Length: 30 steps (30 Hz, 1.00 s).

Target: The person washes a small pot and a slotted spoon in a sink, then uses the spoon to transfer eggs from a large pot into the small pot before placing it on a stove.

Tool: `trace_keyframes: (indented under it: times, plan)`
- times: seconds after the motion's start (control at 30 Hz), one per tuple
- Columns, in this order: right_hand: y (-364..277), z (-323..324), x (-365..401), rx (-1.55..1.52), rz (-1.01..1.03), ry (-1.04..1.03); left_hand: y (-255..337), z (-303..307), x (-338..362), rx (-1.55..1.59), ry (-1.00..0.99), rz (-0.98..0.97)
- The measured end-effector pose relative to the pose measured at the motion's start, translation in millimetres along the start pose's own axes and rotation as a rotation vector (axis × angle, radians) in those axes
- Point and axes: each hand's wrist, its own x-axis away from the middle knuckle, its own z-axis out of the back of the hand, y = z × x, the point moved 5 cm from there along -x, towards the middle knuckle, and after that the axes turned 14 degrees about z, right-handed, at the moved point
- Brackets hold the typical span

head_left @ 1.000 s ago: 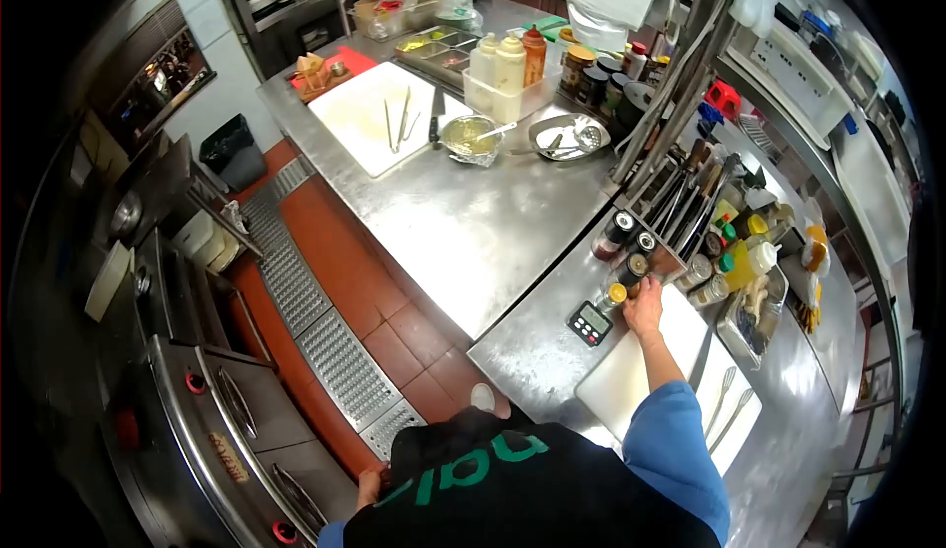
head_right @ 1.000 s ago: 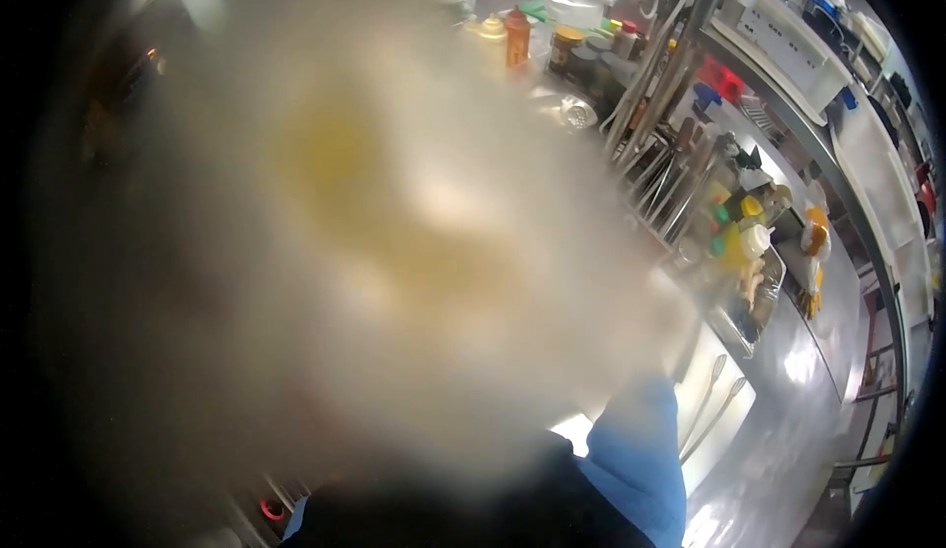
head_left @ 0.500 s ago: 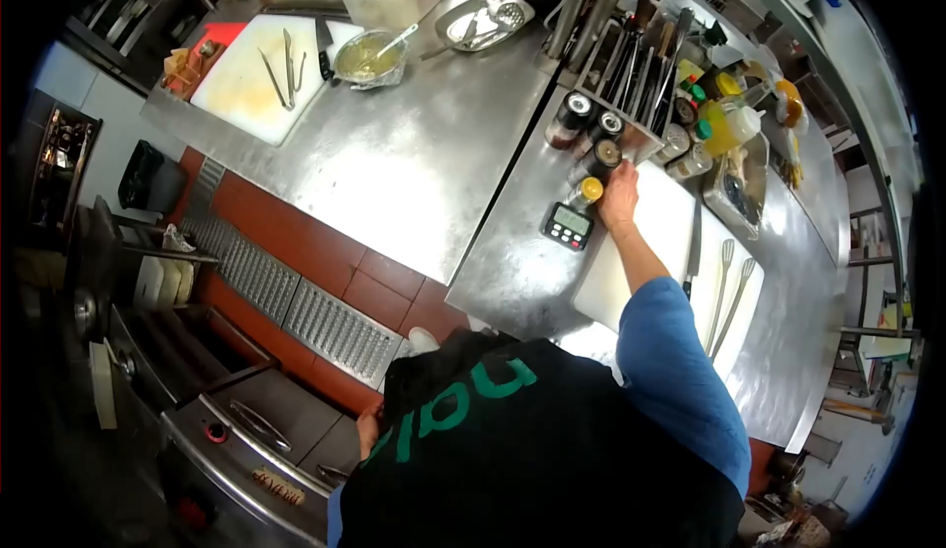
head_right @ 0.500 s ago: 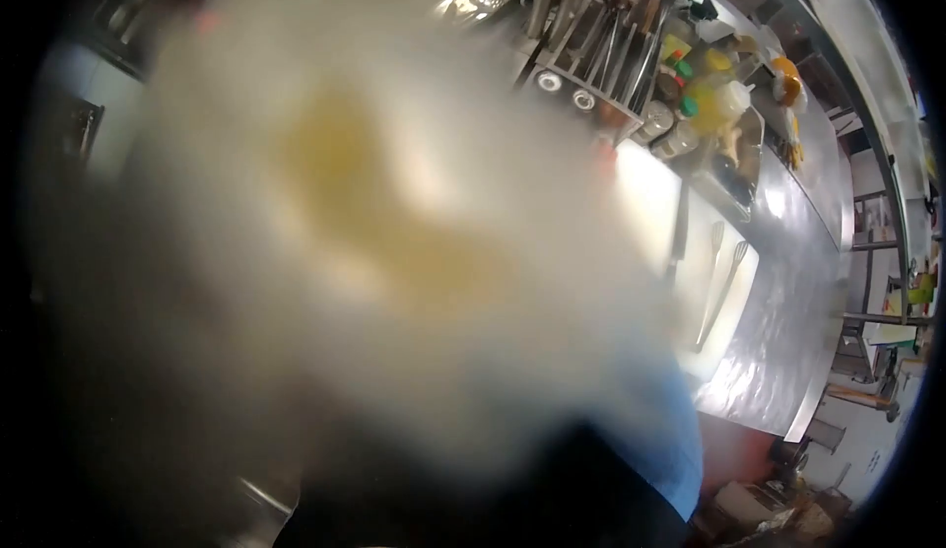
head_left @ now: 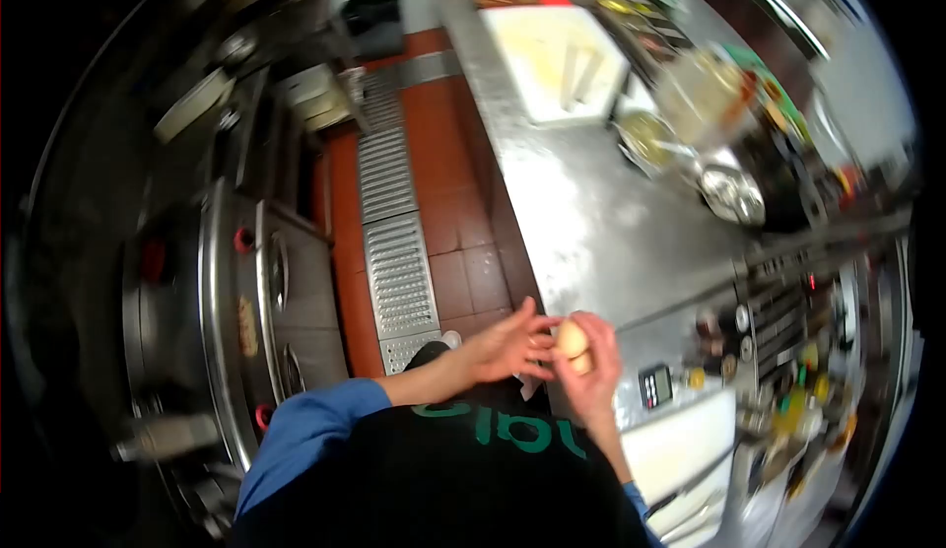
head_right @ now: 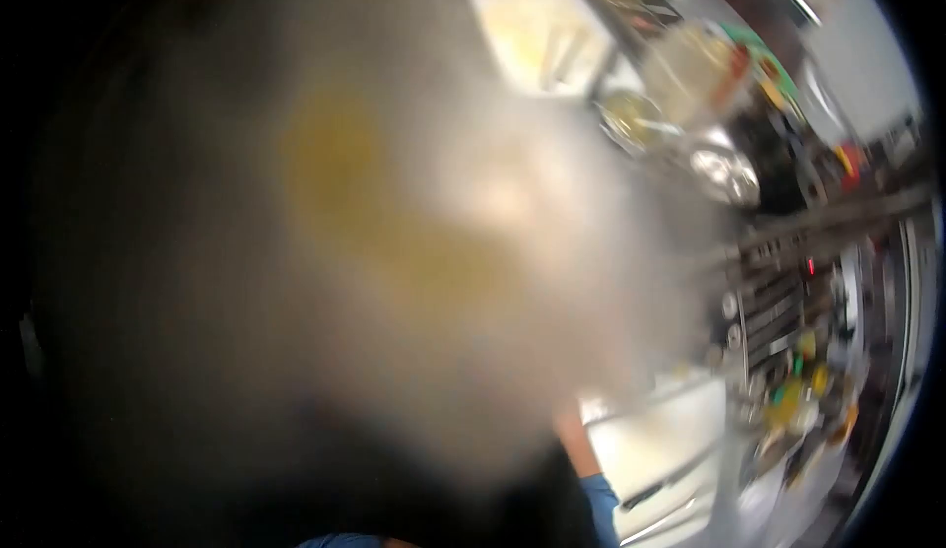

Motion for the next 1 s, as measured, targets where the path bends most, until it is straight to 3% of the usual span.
trace_keyframes:
  times: [0.17,0.27,0.37,0.43,0.57,0.67,0.7,0.73,0.8,0.83,0.97,1.0]
  plan:
    - [-20,-75,-18,-0.029,0.170,-0.168,7,11,24,0.294,-0.086,-0.274]
    - [-28,-106,-24,0.024,0.274,-0.319,12,28,47,0.446,0.124,-0.431]
    - [-43,-131,-35,0.041,0.382,-0.462,9,56,72,0.498,0.152,-0.478]
    - [-44,-145,-39,0.003,0.387,-0.479,4,84,86,0.547,0.201,-0.507]
    - [-34,-176,-57,-0.063,0.320,-0.409,9,100,152,0.549,0.097,-0.573]
    - [-25,-211,-67,-0.092,0.178,-0.485,24,122,204,0.466,-0.091,-0.760]
    - [-19,-216,-68,-0.072,0.164,-0.420,26,134,220,0.454,0.012,-0.774]
    - [-8,-230,-66,-0.053,0.143,-0.500,29,136,240,0.451,0.204,-0.809]
    - [11,-269,-61,-0.056,0.018,-0.703,38,147,274,0.463,0.086,-0.873]
    - [23,-288,-54,-0.076,-0.091,-0.833,41,149,291,0.481,0.208,-0.885]
    - [55,-355,12,-0.574,-0.362,-1.238,47,172,322,0.524,0.185,-0.888]
    - [144,-397,91,-0.810,-0.218,-1.420,50,177,323,0.515,0.177,-0.884]
